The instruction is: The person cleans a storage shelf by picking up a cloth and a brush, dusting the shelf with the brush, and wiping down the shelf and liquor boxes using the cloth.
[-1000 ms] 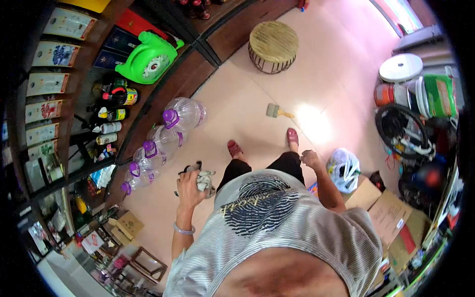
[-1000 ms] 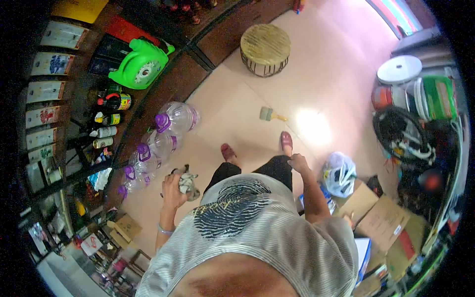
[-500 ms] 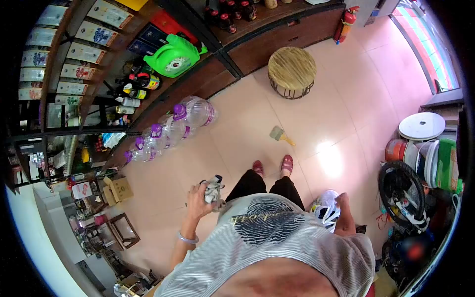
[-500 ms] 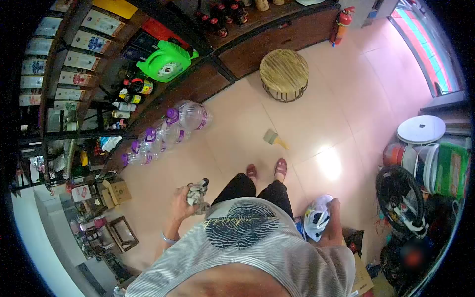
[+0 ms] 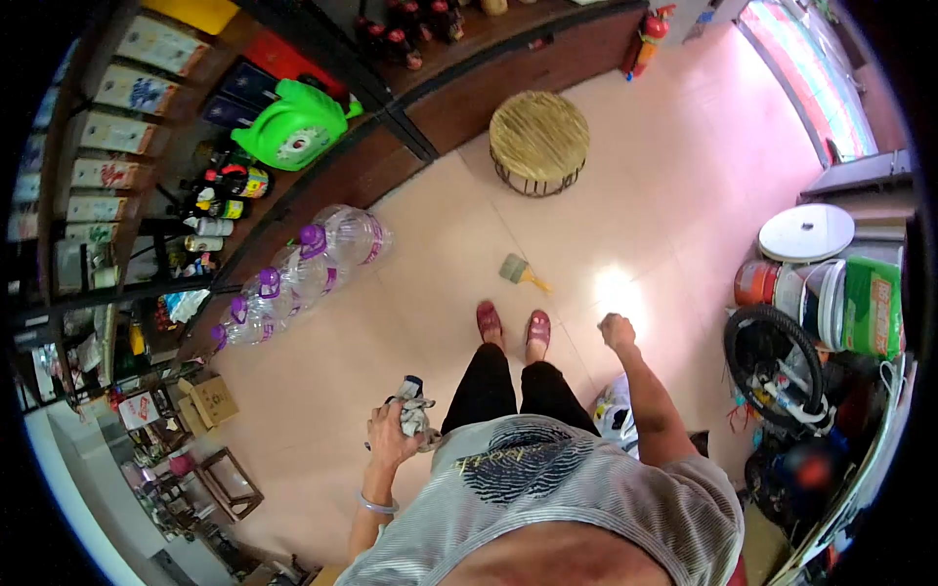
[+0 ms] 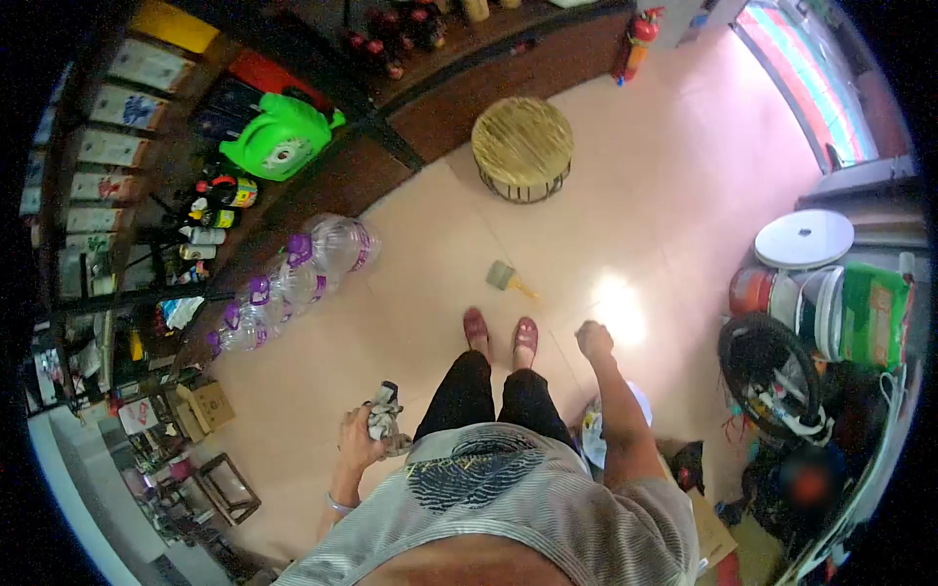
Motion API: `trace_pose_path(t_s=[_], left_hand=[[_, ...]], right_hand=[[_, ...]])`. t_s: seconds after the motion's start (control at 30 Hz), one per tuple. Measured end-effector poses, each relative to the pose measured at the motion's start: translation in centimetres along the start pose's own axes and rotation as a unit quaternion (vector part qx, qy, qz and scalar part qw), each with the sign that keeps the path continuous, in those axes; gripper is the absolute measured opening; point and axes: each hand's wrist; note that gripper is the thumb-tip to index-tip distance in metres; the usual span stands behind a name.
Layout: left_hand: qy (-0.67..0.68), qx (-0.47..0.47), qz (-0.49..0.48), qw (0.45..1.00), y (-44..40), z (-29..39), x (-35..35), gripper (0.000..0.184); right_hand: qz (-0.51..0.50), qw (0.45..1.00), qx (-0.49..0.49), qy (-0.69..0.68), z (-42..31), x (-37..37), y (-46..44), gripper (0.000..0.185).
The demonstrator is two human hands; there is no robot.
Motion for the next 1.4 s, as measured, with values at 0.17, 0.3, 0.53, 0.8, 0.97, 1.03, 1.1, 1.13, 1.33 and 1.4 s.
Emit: trace_pose_path(t_s=[0.17,0.3,0.53,0.8,0.97,1.03,1.1,1.13,1.33,1.4], left_hand=[[-0.021,0.077,-0.111,0.991,-3.0,-3.5,-0.6,0.064],[-0.017,0.101,-0.134,0.986,-6.9,-6.7,-2.5,0.071],[-0.031,0.139,-0.167,0.976,-11.1,-15.5,-9.1,0.07],[-0.046,0.216,-0.166,0.961,-14.9,-17.2,-12.7,0.07],[-0.068,0.249,-0.18,0.949,-14.8,-17.4,-13.0,0.074],[-0.065,0.239,-0.172,0.953,-14.0,-16.3,-12.0,0.076],[-0.058,0.237,-0.181,0.953,-13.0,-15.6,-10.8,0.077],[-0.051,0.219,-0.171,0.959,-12.4,-15.4,-10.3,0.077],[-0.056,0.177,-0.112,0.976,-8.1,-10.8,-5.1,0.077],[0.021,0.153,-0.059,0.986,-6.5,-10.2,-3.3,0.073]], right_hand=[[-0.039,0.999,-0.033,0.002,-3.7,-2.5,-4.2,0.024],[-0.156,0.984,-0.076,0.037,-6.5,-9.9,-8.9,0.031],[-0.119,0.971,0.086,0.188,-10.5,-26.9,-19.5,0.022],[0.004,0.945,0.121,0.303,-10.7,-37.5,-28.7,0.057],[0.068,0.929,0.191,0.31,-11.5,-39.1,-31.0,0.025],[0.057,0.934,0.189,0.297,-11.5,-38.7,-30.4,0.024],[-0.068,0.985,0.114,0.111,-12.8,-35.2,-29.1,0.024],[-0.032,0.988,0.111,0.101,-13.4,-34.1,-27.7,0.025],[-0.168,0.979,0.087,0.071,-15.5,-23.5,-20.4,0.04],[-0.146,0.979,0.126,0.074,-14.8,-22.1,-18.7,0.038]])
Point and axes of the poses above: each hand's wrist, its own y-axis away from the middle knuckle, its own x-axis out of the back of the hand, z = x × y, and after that the axes turned 15 degrees about y, right-handed
